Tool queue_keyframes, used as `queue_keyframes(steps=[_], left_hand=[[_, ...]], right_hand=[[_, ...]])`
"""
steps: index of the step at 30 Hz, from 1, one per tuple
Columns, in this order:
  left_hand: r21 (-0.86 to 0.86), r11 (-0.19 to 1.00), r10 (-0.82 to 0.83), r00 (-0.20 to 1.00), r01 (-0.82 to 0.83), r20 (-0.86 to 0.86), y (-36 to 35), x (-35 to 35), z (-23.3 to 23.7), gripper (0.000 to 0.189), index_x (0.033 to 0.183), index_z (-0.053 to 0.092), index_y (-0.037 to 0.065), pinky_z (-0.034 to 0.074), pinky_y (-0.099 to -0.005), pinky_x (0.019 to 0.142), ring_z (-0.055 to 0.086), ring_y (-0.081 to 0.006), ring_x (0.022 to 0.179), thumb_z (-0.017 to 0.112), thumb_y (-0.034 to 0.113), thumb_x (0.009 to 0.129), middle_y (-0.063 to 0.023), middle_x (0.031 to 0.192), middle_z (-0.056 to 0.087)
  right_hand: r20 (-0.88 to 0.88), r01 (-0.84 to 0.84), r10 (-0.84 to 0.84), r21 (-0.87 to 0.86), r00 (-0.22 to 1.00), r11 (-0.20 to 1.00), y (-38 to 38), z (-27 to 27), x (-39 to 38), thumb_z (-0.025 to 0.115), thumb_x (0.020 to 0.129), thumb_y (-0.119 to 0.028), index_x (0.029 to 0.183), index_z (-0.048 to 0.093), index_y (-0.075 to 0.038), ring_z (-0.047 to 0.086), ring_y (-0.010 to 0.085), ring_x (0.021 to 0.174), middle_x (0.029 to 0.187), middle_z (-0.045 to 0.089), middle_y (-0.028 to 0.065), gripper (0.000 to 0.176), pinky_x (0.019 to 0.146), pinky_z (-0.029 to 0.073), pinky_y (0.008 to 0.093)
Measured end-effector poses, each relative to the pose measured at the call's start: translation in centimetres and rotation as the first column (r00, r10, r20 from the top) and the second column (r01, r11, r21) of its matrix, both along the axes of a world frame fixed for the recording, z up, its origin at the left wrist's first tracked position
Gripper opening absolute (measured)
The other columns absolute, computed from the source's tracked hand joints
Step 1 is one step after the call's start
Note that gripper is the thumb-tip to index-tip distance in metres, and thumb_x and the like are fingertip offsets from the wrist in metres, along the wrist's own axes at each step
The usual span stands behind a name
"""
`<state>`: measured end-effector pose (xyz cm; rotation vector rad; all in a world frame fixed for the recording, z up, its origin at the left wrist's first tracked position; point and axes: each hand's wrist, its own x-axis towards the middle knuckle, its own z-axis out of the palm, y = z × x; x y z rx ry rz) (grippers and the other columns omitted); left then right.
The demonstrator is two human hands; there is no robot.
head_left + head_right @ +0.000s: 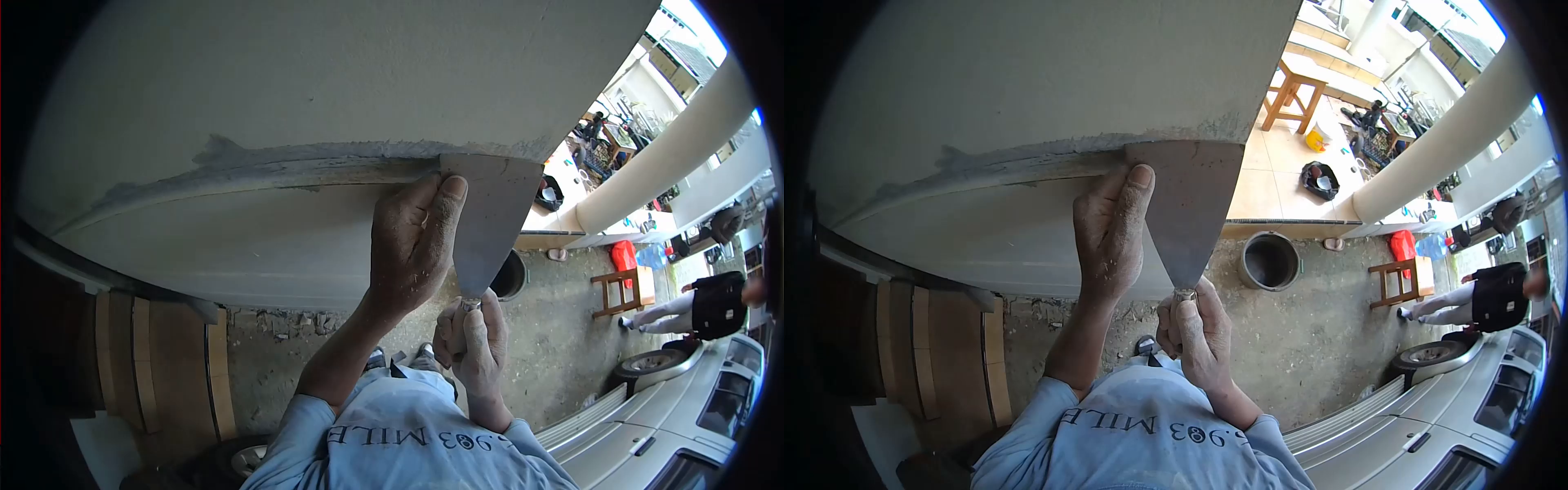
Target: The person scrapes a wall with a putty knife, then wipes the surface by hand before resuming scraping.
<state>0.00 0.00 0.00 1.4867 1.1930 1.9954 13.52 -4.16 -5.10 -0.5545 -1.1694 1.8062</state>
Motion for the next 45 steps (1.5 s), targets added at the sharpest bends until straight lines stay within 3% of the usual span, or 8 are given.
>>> queue_keyframes(steps=[5, 8, 10, 13, 19, 26, 29, 45], left_hand=[[-0.014, 0.997, 0.071, 0.997, -0.071, 0.011, -0.1, 0.9, 0.6, 0.029, 0.065, 0.051, 0.002, 0.025, -0.0211, 0.038, 0.034, -0.0030, 0.043, 0.045, 0.019, 0.088, 0.0023, 0.047, 0.039], [-0.047, 0.995, 0.093, 0.993, -0.090, 0.071, 0.2, 1.5, 0.2, 0.035, 0.058, 0.043, 0.006, 0.016, -0.0212, 0.043, 0.022, -0.0023, 0.049, 0.046, 0.023, 0.088, 0.0069, 0.052, 0.027], [-0.058, 0.992, 0.113, 0.994, -0.112, -0.001, 0.0, 1.2, -0.1, 0.031, 0.061, 0.047, 0.003, 0.023, -0.0209, 0.040, 0.030, -0.0027, 0.044, 0.046, 0.019, 0.088, 0.0034, 0.048, 0.035], [-0.022, 0.991, 0.130, 0.991, -0.131, -0.011, -0.7, 1.3, -0.6, 0.029, 0.063, 0.049, 0.002, 0.026, -0.0208, 0.038, 0.033, -0.0031, 0.041, 0.047, 0.018, 0.087, 0.0014, 0.045, 0.039], [0.028, 0.997, 0.077, 0.996, -0.079, 0.041, -0.5, 1.1, -0.5, 0.027, 0.068, 0.052, 0.001, 0.027, -0.0204, 0.039, 0.035, -0.0033, 0.042, 0.046, 0.019, 0.087, 0.0013, 0.046, 0.040], [-0.035, 0.999, -0.039, 0.999, 0.040, 0.022, -0.1, 1.5, 0.2, 0.026, 0.077, 0.054, 0.000, 0.028, -0.0204, 0.039, 0.037, -0.0029, 0.043, 0.043, 0.020, 0.089, 0.0010, 0.047, 0.042], [-0.025, 1.000, -0.014, 1.000, 0.014, -0.009, 0.4, 1.5, 0.5, 0.026, 0.078, 0.054, 0.000, 0.028, -0.0204, 0.037, 0.038, -0.0027, 0.042, 0.042, 0.020, 0.089, 0.0008, 0.047, 0.042], [0.044, 0.999, -0.010, 1.000, 0.009, 0.025, 2.6, 2.5, 0.8, 0.026, 0.075, 0.053, -0.001, 0.025, -0.0204, 0.034, 0.037, -0.0020, 0.038, 0.042, 0.018, 0.089, 0.0021, 0.043, 0.040]], right_hand=[[-0.005, -0.007, 0.007, -0.031, 1.000, 0.999, 0.0, 0.1, 0.1, 0.029, 0.091, -0.014, 0.115, 0.034, 0.002, 0.029, 0.0037, 0.044, 0.065, 0.041, 0.0041, 0.030, 0.038, 0.030, 0.0169], [-0.078, -0.025, 0.021, -0.048, 0.997, 0.999, -0.2, -0.2, -0.7, 0.029, 0.091, -0.012, 0.114, 0.034, 0.002, 0.030, 0.0041, 0.045, 0.066, 0.041, 0.0038, 0.027, 0.040, 0.031, 0.0175], [-0.100, -0.077, 0.067, -0.096, 0.993, 0.992, -0.3, -0.1, -0.8, 0.031, 0.091, -0.014, 0.115, 0.032, 0.002, 0.031, 0.0047, 0.047, 0.067, 0.041, 0.0034, 0.029, 0.042, 0.032, 0.0182], [-0.009, -0.032, 0.032, 0.058, 0.999, 0.998, -0.2, -1.6, 0.0, 0.033, 0.090, -0.016, 0.115, 0.032, 0.002, 0.031, 0.0058, 0.048, 0.064, 0.038, 0.0022, 0.031, 0.041, 0.031, 0.0186], [-0.221, -0.055, 0.063, 0.040, 0.973, 0.998, -0.1, -2.3, 0.5, 0.034, 0.090, -0.018, 0.125, 0.023, 0.002, 0.030, 0.0080, 0.047, 0.055, 0.031, -0.0008, 0.042, 0.044, 0.031, 0.0210], [-0.147, 0.045, -0.033, 0.077, 0.989, 0.996, 0.2, -1.3, 0.5, 0.035, 0.090, -0.018, 0.133, 0.003, -0.001, 0.027, 0.0047, 0.042, 0.055, 0.034, 0.0000, 0.056, 0.041, 0.031, 0.0178], [-0.112, 0.089, -0.079, 0.088, 0.991, 0.992, 0.5, -0.2, 0.3, 0.034, 0.090, -0.017, 0.133, -0.002, -0.002, 0.027, 0.0030, 0.042, 0.056, 0.037, 0.0010, 0.058, 0.039, 0.029, 0.0158], [-0.125, 0.102, -0.086, 0.124, 0.988, 0.987, 1.8, 0.9, 0.8, 0.029, 0.090, -0.010, 0.133, -0.004, -0.004, 0.029, 0.0043, 0.041, 0.057, 0.038, 0.0023, 0.055, 0.037, 0.028, 0.0173]])
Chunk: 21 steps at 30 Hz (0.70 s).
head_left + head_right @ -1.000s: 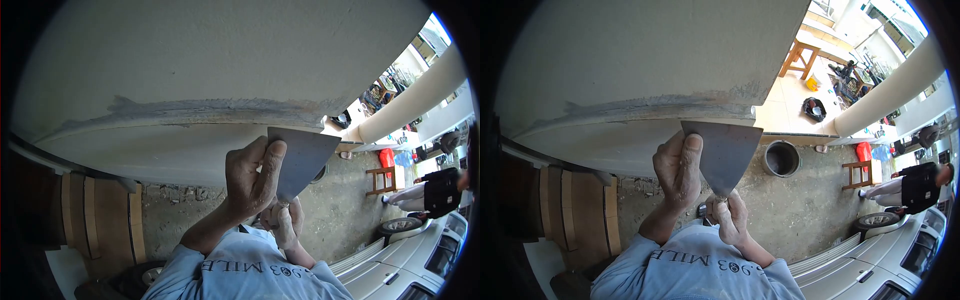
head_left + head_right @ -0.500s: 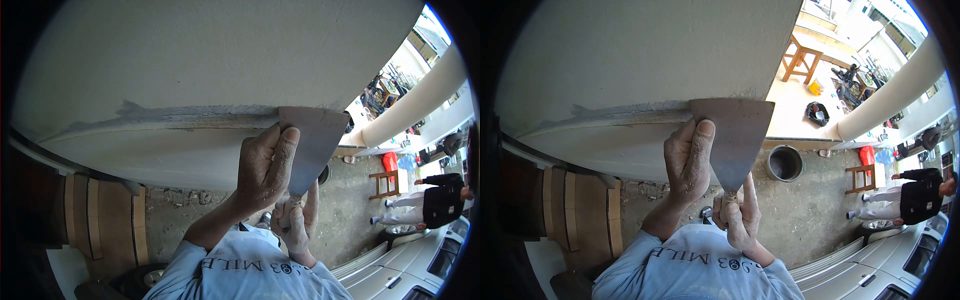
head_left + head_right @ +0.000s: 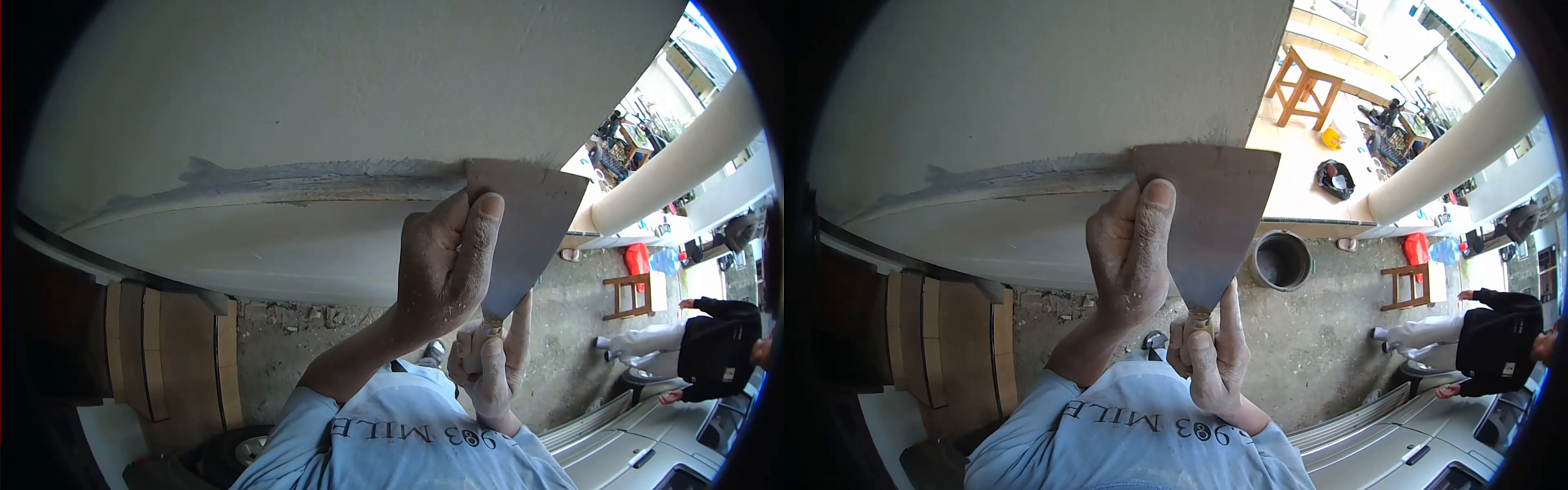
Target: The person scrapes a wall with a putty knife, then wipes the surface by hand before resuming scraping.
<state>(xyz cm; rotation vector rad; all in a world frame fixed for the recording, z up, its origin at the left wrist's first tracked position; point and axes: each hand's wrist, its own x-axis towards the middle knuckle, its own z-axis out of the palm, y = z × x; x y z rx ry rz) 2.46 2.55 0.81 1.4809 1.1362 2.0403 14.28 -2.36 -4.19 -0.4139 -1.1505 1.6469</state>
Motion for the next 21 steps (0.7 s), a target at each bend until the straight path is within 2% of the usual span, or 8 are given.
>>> queue_keyframes(steps=[3, 7, 13, 16, 19, 21], left_hand=[[-0.029, 0.999, -0.023, 0.999, 0.024, 0.032, 0.2, 0.3, 0.6, 0.027, 0.074, 0.054, 0.001, 0.025, -0.0204, 0.034, 0.035, -0.0017, 0.038, 0.042, 0.019, 0.089, 0.0023, 0.042, 0.040], [-0.005, 0.999, 0.041, 0.999, -0.041, -0.017, 0.3, 0.8, 0.7, 0.027, 0.072, 0.054, 0.001, 0.024, -0.0205, 0.034, 0.035, -0.0015, 0.038, 0.042, 0.018, 0.089, 0.0023, 0.042, 0.039], [0.017, 0.999, 0.040, 0.999, -0.041, 0.003, -0.7, 0.4, -0.1, 0.026, 0.072, 0.054, 0.001, 0.024, -0.0203, 0.034, 0.035, -0.0011, 0.038, 0.043, 0.018, 0.089, 0.0029, 0.042, 0.039], [-0.009, 0.998, 0.069, 0.997, -0.069, 0.034, -1.0, 0.3, 1.3, 0.026, 0.072, 0.054, 0.000, 0.023, -0.0206, 0.034, 0.034, -0.0010, 0.038, 0.043, 0.018, 0.089, 0.0031, 0.042, 0.039], [-0.025, 0.997, 0.069, 0.998, -0.069, 0.013, -0.9, 0.5, 0.5, 0.026, 0.073, 0.054, 0.000, 0.024, -0.0205, 0.035, 0.033, -0.0013, 0.039, 0.043, 0.017, 0.089, 0.0029, 0.043, 0.039], [-0.023, 0.996, 0.086, 0.996, -0.086, -0.003, -1.0, 0.5, 0.5, 0.025, 0.075, 0.055, 0.000, 0.024, -0.0203, 0.036, 0.034, -0.0014, 0.040, 0.043, 0.017, 0.089, 0.0025, 0.044, 0.041]], right_hand=[[-0.001, -0.022, 0.022, -0.005, 1.000, 1.000, 0.0, -0.1, 0.8, 0.029, 0.090, -0.011, 0.133, -0.004, -0.004, 0.030, 0.0042, 0.042, 0.060, 0.039, 0.0035, 0.055, 0.037, 0.028, 0.0169], [0.006, -0.047, 0.047, 0.021, 0.999, 0.999, 0.5, 0.1, 0.9, 0.029, 0.090, -0.012, 0.133, -0.004, -0.004, 0.030, 0.0040, 0.043, 0.062, 0.040, 0.0040, 0.055, 0.037, 0.028, 0.0164], [0.013, -0.060, 0.060, -0.054, 0.998, 0.997, -0.7, -0.4, 0.7, 0.029, 0.091, -0.012, 0.133, -0.004, -0.004, 0.030, 0.0037, 0.044, 0.059, 0.037, 0.0015, 0.054, 0.037, 0.026, 0.0157], [0.024, -0.040, 0.040, -0.010, 0.999, 0.999, -0.7, 0.7, 0.1, 0.030, 0.091, -0.012, 0.133, -0.003, -0.003, 0.029, 0.0037, 0.044, 0.058, 0.036, 0.0008, 0.055, 0.037, 0.026, 0.0160], [-0.030, -0.076, 0.075, -0.057, 0.997, 0.995, -0.7, -0.3, 0.6, 0.029, 0.090, -0.011, 0.133, -0.003, -0.003, 0.029, 0.0038, 0.044, 0.058, 0.037, 0.0010, 0.054, 0.037, 0.026, 0.0166], [-0.020, -0.077, 0.077, -0.018, 0.997, 0.997, -0.4, 0.5, 0.3, 0.029, 0.090, -0.009, 0.133, -0.003, -0.003, 0.029, 0.0037, 0.043, 0.058, 0.037, 0.0011, 0.054, 0.037, 0.026, 0.0164]])
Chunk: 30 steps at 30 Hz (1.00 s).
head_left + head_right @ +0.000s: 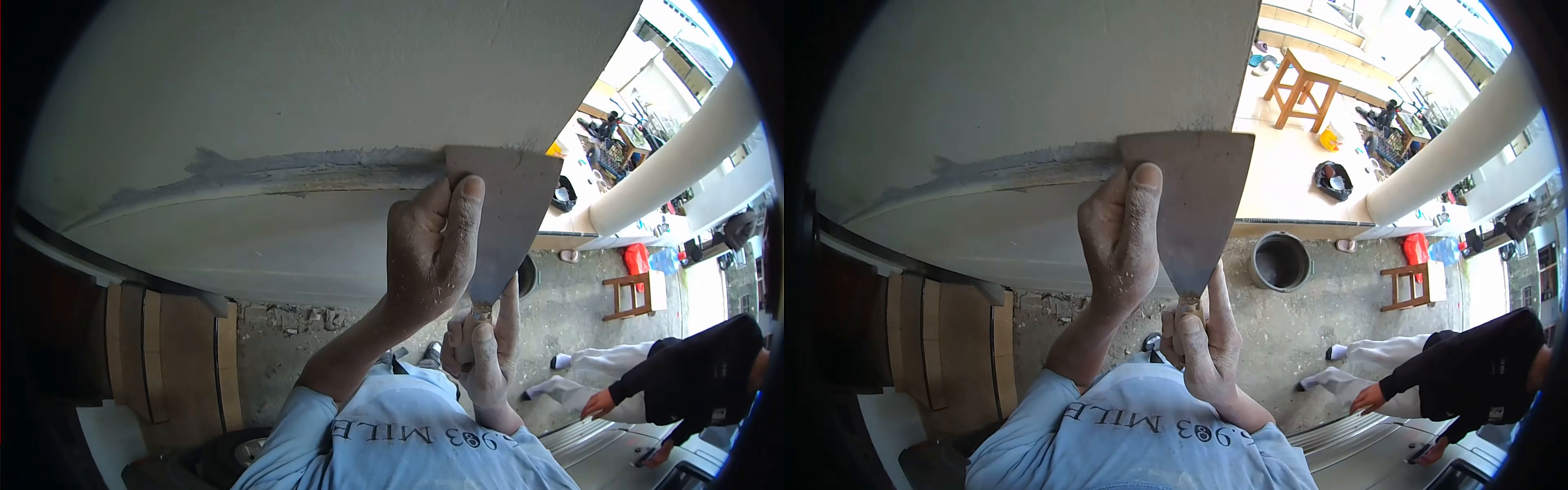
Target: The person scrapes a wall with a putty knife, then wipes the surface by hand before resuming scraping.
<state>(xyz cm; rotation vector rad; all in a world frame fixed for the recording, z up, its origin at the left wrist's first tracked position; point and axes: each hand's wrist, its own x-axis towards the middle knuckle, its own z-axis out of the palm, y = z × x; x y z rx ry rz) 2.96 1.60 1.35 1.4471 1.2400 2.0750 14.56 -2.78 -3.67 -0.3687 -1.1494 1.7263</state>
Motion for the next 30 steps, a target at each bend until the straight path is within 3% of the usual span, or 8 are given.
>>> queue_keyframes(steps=[4, 8, 17, 20, 23, 27, 30], left_hand=[[0.005, 1.000, -0.018, 1.000, 0.018, -0.009, -0.1, -0.1, -0.4, 0.024, 0.079, 0.057, -0.001, 0.026, -0.0202, 0.036, 0.037, -0.0015, 0.041, 0.043, 0.017, 0.089, 0.0013, 0.046, 0.044], [-0.009, 1.000, -0.022, 1.000, 0.022, 0.015, -0.4, -0.1, 0.5, 0.025, 0.079, 0.057, -0.001, 0.026, -0.0203, 0.036, 0.037, -0.0016, 0.041, 0.043, 0.018, 0.089, 0.0012, 0.046, 0.044], [0.013, 0.999, -0.034, 0.999, 0.034, -0.004, -0.6, 0.4, -0.7, 0.028, 0.072, 0.054, 0.001, 0.024, -0.0199, 0.035, 0.034, -0.0013, 0.040, 0.042, 0.019, 0.089, 0.0028, 0.044, 0.040], [-0.016, 1.000, -0.019, 1.000, 0.019, -0.011, -0.6, 0.5, -0.5, 0.028, 0.070, 0.053, 0.001, 0.024, -0.0199, 0.035, 0.033, -0.0013, 0.039, 0.042, 0.018, 0.089, 0.0031, 0.043, 0.039], [0.053, 0.999, 0.008, 0.999, -0.005, -0.042, -0.1, 0.4, -0.7, 0.027, 0.072, 0.054, 0.001, 0.024, -0.0199, 0.035, 0.034, -0.0011, 0.039, 0.042, 0.018, 0.089, 0.0033, 0.044, 0.040], [0.000, 1.000, 0.014, 1.000, -0.014, -0.020, -0.9, 0.5, 0.0, 0.027, 0.072, 0.055, 0.001, 0.023, -0.0198, 0.035, 0.034, -0.0010, 0.039, 0.043, 0.019, 0.089, 0.0036, 0.044, 0.039], [0.032, 0.999, 0.016, 0.999, -0.014, -0.041, -0.1, 0.3, -0.1, 0.027, 0.074, 0.055, 0.001, 0.024, -0.0192, 0.036, 0.034, -0.0006, 0.040, 0.043, 0.019, 0.089, 0.0033, 0.045, 0.040]], right_hand=[[-0.004, 0.008, -0.007, 0.010, 1.000, 1.000, -0.6, -0.3, 0.3, 0.028, 0.089, -0.008, 0.133, -0.004, -0.004, 0.029, 0.0034, 0.043, 0.059, 0.037, 0.0015, 0.054, 0.038, 0.025, 0.0157], [0.107, 0.056, -0.051, -0.047, 0.993, 0.997, -0.9, 0.5, 0.2, 0.028, 0.089, -0.008, 0.133, -0.003, -0.004, 0.030, 0.0034, 0.043, 0.057, 0.037, 0.0009, 0.055, 0.038, 0.026, 0.0158], [0.045, 0.034, -0.035, 0.018, 0.998, 0.999, -1.1, 0.2, 0.2, 0.029, 0.089, -0.009, 0.134, -0.003, -0.004, 0.030, 0.0032, 0.043, 0.057, 0.037, 0.0003, 0.055, 0.038, 0.027, 0.0159], [0.022, 0.009, -0.008, -0.043, 1.000, 0.999, -1.1, -0.7, 0.9, 0.028, 0.089, -0.007, 0.133, -0.003, -0.003, 0.030, 0.0032, 0.043, 0.057, 0.037, 0.0006, 0.055, 0.038, 0.027, 0.0159], [0.083, 0.062, -0.058, -0.050, 0.995, 0.997, -1.4, 0.2, 0.3, 0.028, 0.088, -0.007, 0.133, -0.003, -0.003, 0.029, 0.0030, 0.043, 0.058, 0.037, 0.0009, 0.054, 0.038, 0.027, 0.0160], [-0.002, -0.016, 0.016, -0.004, 1.000, 1.000, -1.2, -0.5, 0.9, 0.029, 0.089, -0.008, 0.134, -0.003, -0.003, 0.029, 0.0031, 0.044, 0.059, 0.037, 0.0009, 0.055, 0.038, 0.027, 0.0165], [0.049, 0.024, -0.022, -0.034, 0.999, 0.999, -0.7, 0.2, 0.5, 0.029, 0.089, -0.008, 0.133, -0.003, -0.003, 0.029, 0.0031, 0.044, 0.058, 0.036, 0.0006, 0.055, 0.038, 0.027, 0.0169]])
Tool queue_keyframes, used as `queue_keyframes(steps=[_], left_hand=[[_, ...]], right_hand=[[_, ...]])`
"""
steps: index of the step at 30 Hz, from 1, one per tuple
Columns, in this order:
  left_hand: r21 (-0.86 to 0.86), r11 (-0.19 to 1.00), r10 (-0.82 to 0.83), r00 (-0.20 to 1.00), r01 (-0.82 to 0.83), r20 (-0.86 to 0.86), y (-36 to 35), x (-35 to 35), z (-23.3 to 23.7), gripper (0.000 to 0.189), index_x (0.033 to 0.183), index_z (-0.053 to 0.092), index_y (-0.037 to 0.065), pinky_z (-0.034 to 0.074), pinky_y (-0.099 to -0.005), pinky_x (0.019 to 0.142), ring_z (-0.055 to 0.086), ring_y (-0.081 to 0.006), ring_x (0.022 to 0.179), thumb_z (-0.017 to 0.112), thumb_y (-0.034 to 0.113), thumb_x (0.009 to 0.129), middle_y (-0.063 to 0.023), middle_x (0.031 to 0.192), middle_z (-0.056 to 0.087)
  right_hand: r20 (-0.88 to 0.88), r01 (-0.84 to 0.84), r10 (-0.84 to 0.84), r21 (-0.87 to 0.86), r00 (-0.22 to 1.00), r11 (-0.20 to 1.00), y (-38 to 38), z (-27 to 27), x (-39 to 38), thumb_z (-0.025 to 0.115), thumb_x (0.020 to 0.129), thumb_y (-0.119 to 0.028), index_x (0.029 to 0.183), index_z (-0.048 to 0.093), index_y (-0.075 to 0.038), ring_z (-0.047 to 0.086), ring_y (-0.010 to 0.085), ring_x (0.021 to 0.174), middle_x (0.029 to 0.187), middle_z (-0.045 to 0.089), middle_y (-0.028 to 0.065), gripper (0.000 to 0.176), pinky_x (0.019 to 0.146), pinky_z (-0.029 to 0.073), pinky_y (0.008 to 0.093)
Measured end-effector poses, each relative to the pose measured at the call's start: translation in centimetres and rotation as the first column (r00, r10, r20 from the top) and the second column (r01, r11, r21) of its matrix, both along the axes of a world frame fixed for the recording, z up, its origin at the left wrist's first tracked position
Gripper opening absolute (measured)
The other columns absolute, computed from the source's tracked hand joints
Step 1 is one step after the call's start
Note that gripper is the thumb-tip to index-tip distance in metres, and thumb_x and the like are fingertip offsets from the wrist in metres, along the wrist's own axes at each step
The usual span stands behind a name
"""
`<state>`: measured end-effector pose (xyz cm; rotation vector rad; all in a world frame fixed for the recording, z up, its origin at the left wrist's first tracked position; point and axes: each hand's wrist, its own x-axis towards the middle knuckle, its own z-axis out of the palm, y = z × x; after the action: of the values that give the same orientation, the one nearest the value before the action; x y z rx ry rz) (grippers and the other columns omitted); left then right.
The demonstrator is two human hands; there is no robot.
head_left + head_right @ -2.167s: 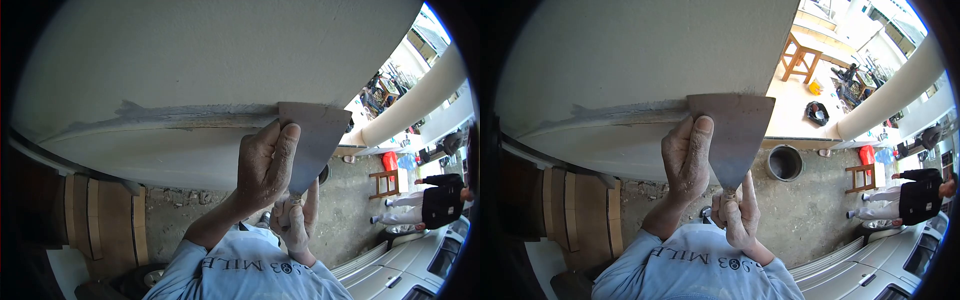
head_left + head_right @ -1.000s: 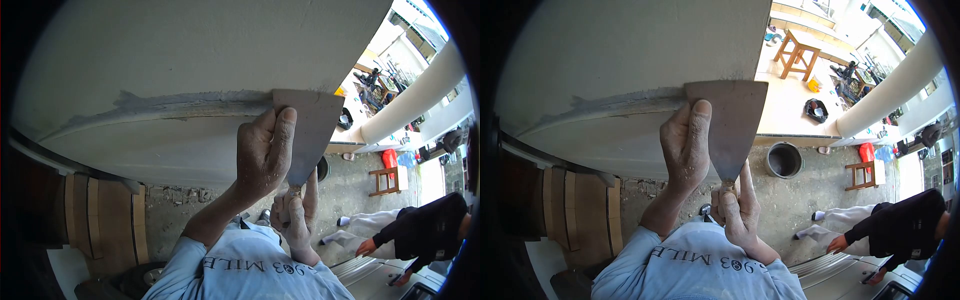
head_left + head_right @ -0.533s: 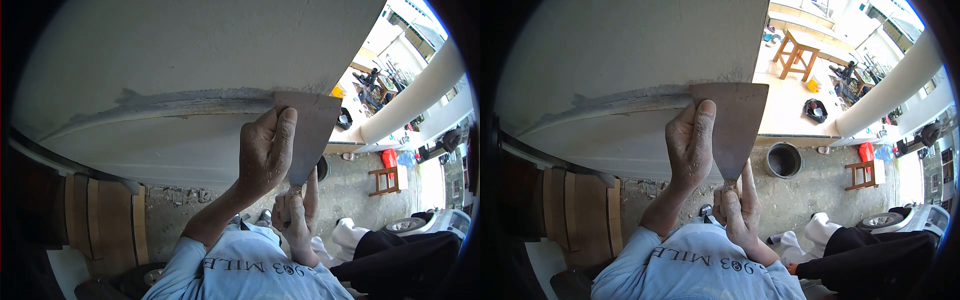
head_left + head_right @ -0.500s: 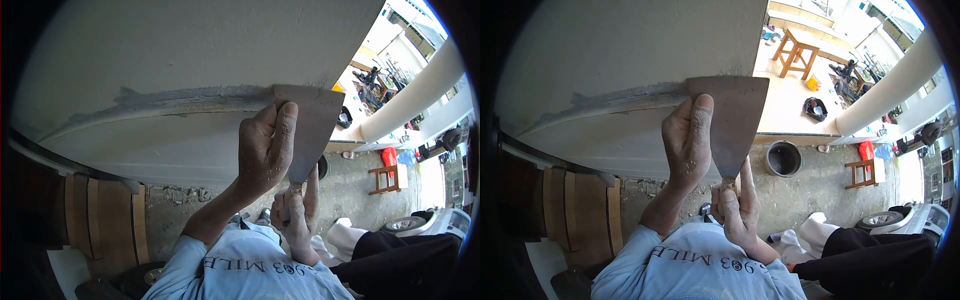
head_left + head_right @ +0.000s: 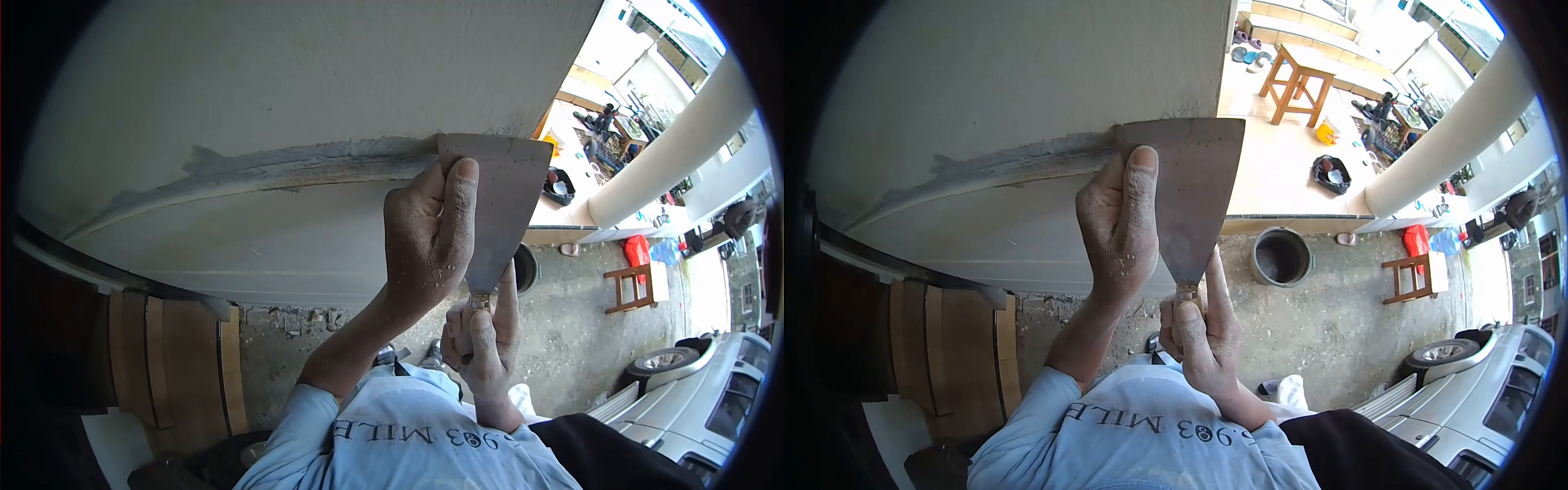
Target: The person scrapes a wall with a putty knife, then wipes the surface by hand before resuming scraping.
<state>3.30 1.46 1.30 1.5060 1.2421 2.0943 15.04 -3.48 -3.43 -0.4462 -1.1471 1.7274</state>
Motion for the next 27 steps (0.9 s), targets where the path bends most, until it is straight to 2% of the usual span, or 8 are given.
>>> queue_keyframes(steps=[7, 10, 13, 17, 19, 22, 25, 27], left_hand=[[-0.033, 0.995, -0.091, 0.994, 0.093, 0.063, -0.8, 0.4, -0.7, 0.027, 0.075, 0.053, 0.000, 0.024, -0.0196, 0.037, 0.033, -0.0008, 0.042, 0.040, 0.019, 0.090, 0.0032, 0.046, 0.039], [0.004, 0.991, -0.136, 0.985, 0.137, 0.109, -0.4, 0.3, -0.4, 0.028, 0.074, 0.053, 0.000, 0.022, -0.0205, 0.035, 0.031, -0.0007, 0.040, 0.041, 0.019, 0.090, 0.0039, 0.044, 0.037], [-0.048, 0.994, -0.099, 0.995, 0.100, 0.016, -0.9, 0.4, -1.2, 0.027, 0.073, 0.052, 0.001, 0.021, -0.0203, 0.035, 0.030, -0.0009, 0.039, 0.042, 0.019, 0.090, 0.0044, 0.043, 0.036], [-0.016, 0.997, -0.079, 0.993, 0.080, 0.085, -0.5, 0.6, -0.2, 0.026, 0.072, 0.051, 0.001, 0.021, -0.0198, 0.035, 0.031, -0.0003, 0.040, 0.041, 0.018, 0.090, 0.0045, 0.044, 0.036], [-0.052, 0.996, -0.068, 0.997, 0.069, 0.033, -0.8, 0.7, -1.1, 0.026, 0.072, 0.052, 0.001, 0.021, -0.0196, 0.035, 0.030, -0.0001, 0.040, 0.041, 0.018, 0.090, 0.0046, 0.044, 0.036], [-0.015, 0.999, -0.050, 0.999, 0.050, 0.000, -0.3, 0.7, -0.7, 0.026, 0.072, 0.052, 0.002, 0.021, -0.0192, 0.035, 0.030, 0.0001, 0.040, 0.041, 0.018, 0.090, 0.0049, 0.044, 0.036], [-0.037, 0.998, -0.056, 0.998, 0.056, 0.009, -0.8, 0.8, -1.1, 0.026, 0.071, 0.051, 0.003, 0.021, -0.0188, 0.035, 0.030, 0.0001, 0.040, 0.042, 0.019, 0.090, 0.0050, 0.044, 0.036], [-0.052, 0.996, -0.067, 0.998, 0.067, 0.001, -0.8, 0.6, -1.0, 0.026, 0.070, 0.051, 0.003, 0.021, -0.0187, 0.035, 0.030, 0.0001, 0.039, 0.042, 0.019, 0.090, 0.0049, 0.044, 0.036]], right_hand=[[-0.030, 0.005, -0.004, 0.025, 1.000, 1.000, -0.1, -0.7, 0.4, 0.030, 0.089, -0.007, 0.134, -0.002, -0.005, 0.030, 0.0036, 0.044, 0.057, 0.036, 0.0003, 0.055, 0.038, 0.028, 0.0169], [-0.010, 0.076, -0.076, 0.020, 0.997, 0.997, -0.5, 0.4, -0.5, 0.030, 0.089, -0.006, 0.134, -0.002, -0.006, 0.031, 0.0037, 0.043, 0.057, 0.038, 0.0005, 0.055, 0.038, 0.028, 0.0166], [-0.087, 0.020, -0.012, 0.082, 0.996, 0.996, 0.0, -1.3, 0.3, 0.030, 0.089, -0.006, 0.134, -0.003, -0.005, 0.031, 0.0034, 0.043, 0.058, 0.040, 0.0013, 0.055, 0.039, 0.028, 0.0164], [-0.055, 0.037, -0.034, 0.066, 0.998, 0.997, -0.3, -0.8, 0.0, 0.029, 0.089, -0.005, 0.134, -0.002, -0.005, 0.030, 0.0031, 0.044, 0.057, 0.039, 0.0008, 0.055, 0.040, 0.028, 0.0161], [-0.069, 0.022, -0.018, 0.058, 0.997, 0.998, -0.3, -0.7, 0.2, 0.029, 0.089, -0.004, 0.134, -0.001, -0.005, 0.029, 0.0030, 0.044, 0.057, 0.039, 0.0007, 0.055, 0.040, 0.028, 0.0158], [0.010, 0.061, -0.062, 0.069, 0.998, 0.996, 0.1, -0.9, 0.1, 0.034, 0.090, -0.014, 0.134, 0.001, -0.007, 0.027, 0.0037, 0.041, 0.050, 0.028, -0.0033, 0.056, 0.033, 0.027, 0.0161], [0.005, 0.021, -0.022, 0.017, 1.000, 1.000, -0.3, 0.1, 0.2, 0.029, 0.088, -0.004, 0.134, -0.001, -0.005, 0.030, 0.0029, 0.045, 0.059, 0.039, 0.0005, 0.055, 0.041, 0.028, 0.0155], [-0.017, 0.010, -0.010, 0.009, 1.000, 1.000, -0.4, -0.5, 0.5, 0.029, 0.088, -0.004, 0.134, -0.001, -0.004, 0.030, 0.0030, 0.045, 0.059, 0.038, 0.0002, 0.055, 0.041, 0.028, 0.0156]])
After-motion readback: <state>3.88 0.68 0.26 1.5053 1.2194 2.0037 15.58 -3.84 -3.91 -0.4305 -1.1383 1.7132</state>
